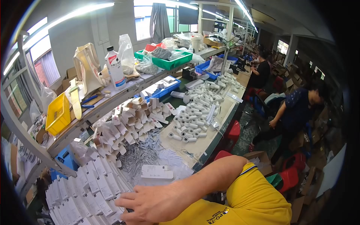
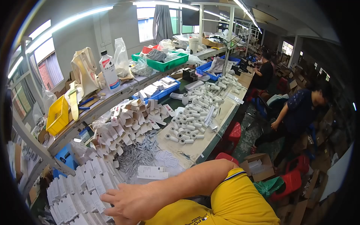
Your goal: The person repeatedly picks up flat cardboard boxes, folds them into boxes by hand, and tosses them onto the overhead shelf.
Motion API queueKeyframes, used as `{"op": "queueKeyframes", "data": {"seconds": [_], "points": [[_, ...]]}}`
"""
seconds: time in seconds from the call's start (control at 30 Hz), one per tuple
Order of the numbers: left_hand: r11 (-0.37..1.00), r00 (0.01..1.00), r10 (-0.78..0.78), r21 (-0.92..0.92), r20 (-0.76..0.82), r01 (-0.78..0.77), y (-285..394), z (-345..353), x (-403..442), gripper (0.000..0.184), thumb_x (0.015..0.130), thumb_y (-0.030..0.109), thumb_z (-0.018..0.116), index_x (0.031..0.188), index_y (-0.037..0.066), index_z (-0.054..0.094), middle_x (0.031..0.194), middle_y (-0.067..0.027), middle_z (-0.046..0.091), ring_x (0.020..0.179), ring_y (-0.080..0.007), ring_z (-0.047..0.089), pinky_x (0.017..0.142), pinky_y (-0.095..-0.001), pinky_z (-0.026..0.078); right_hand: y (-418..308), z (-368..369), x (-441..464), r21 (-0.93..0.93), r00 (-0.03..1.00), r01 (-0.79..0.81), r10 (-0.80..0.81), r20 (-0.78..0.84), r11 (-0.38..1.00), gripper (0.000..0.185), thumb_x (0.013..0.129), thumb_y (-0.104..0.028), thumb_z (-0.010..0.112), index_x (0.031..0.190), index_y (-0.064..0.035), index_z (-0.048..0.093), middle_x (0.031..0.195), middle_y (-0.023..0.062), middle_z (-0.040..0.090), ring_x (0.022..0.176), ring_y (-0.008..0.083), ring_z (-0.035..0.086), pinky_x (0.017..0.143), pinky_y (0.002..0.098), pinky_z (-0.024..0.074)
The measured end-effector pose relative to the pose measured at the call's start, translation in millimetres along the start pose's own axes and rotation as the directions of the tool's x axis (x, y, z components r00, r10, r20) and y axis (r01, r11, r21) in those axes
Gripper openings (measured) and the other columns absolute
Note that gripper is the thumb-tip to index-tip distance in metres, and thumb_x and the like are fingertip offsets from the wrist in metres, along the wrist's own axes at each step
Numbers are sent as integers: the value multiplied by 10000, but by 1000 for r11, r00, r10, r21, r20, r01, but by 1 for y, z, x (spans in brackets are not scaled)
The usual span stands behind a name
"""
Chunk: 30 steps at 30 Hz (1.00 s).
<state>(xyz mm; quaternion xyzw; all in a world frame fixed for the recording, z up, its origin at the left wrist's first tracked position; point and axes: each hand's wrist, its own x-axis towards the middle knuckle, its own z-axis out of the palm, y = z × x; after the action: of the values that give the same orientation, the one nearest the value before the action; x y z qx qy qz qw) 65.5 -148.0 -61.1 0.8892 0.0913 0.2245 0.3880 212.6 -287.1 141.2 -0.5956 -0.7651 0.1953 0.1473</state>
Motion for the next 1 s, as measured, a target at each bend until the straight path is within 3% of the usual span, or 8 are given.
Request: {"op": "queueKeyframes", "data": {"seconds": [0.13,0.33,0.77,0.83,0.9,0.93,0.97,1.0], "points": [[898,992,-39,-431,123,89,25,-15,4,483,862,194,741,1306,82,589,1184,-170,610,1127,-342,618,903,-411,524,37,72,32,12,983,-129,130,-126,992,312,854,-233,689,1044,-24,556,999,140,548,882,311,575,678,423,510],[874,976,123,-486,181,-20,38,-30,-1,487,859,204,730,1302,66,580,1197,-175,614,1126,-333,624,908,-403,520,10,64,21,2,980,-189,188,-68,982,325,862,-231,703,1080,-29,571,1023,142,554,884,313,574,711,413,509],[820,790,-51,-426,611,383,20,-11,-1,343,893,56,680,1211,-35,589,1176,-181,621,931,-247,626,712,-288,522,-14,23,-22,20,933,-361,360,13,932,368,882,-228,737,1172,-41,610,1085,146,570,888,321,572,799,387,505],[814,763,-67,-407,643,414,27,18,6,332,896,45,676,1204,-43,590,1174,-181,622,915,-240,626,697,-279,522,-10,24,-26,26,928,-372,372,19,928,371,883,-227,739,1179,-42,613,1090,146,571,889,321,572,805,385,504],[834,694,-513,102,504,543,61,67,15,264,917,28,604,1174,-34,600,1126,-175,629,882,-238,613,688,-273,502,8,44,-29,-47,978,-188,183,-99,981,286,877,-209,705,1088,-34,626,985,130,563,891,309,554,784,387,491],[728,642,-685,339,345,596,75,84,24,240,927,19,567,1159,-30,605,1102,-172,633,865,-237,606,684,-270,492,17,53,-30,-91,985,-95,81,-150,991,246,874,-200,688,1042,-30,632,932,122,559,892,303,546,773,388,485],[554,581,-802,540,142,634,90,99,30,223,938,10,531,1143,-26,610,1078,-169,636,848,-236,599,679,-267,482,21,58,-31,-137,980,-4,-24,-197,991,211,871,-191,671,997,-26,638,880,114,555,892,296,537,763,389,478],[328,518,-851,684,-85,651,104,109,39,218,948,2,495,1128,-22,615,1054,-165,640,831,-235,592,675,-264,471,21,55,-35,-133,980,-5,-22,-200,991,211,871,-191,671,997,-26,638,880,114,555,892,296,537,763,389,478]]}}
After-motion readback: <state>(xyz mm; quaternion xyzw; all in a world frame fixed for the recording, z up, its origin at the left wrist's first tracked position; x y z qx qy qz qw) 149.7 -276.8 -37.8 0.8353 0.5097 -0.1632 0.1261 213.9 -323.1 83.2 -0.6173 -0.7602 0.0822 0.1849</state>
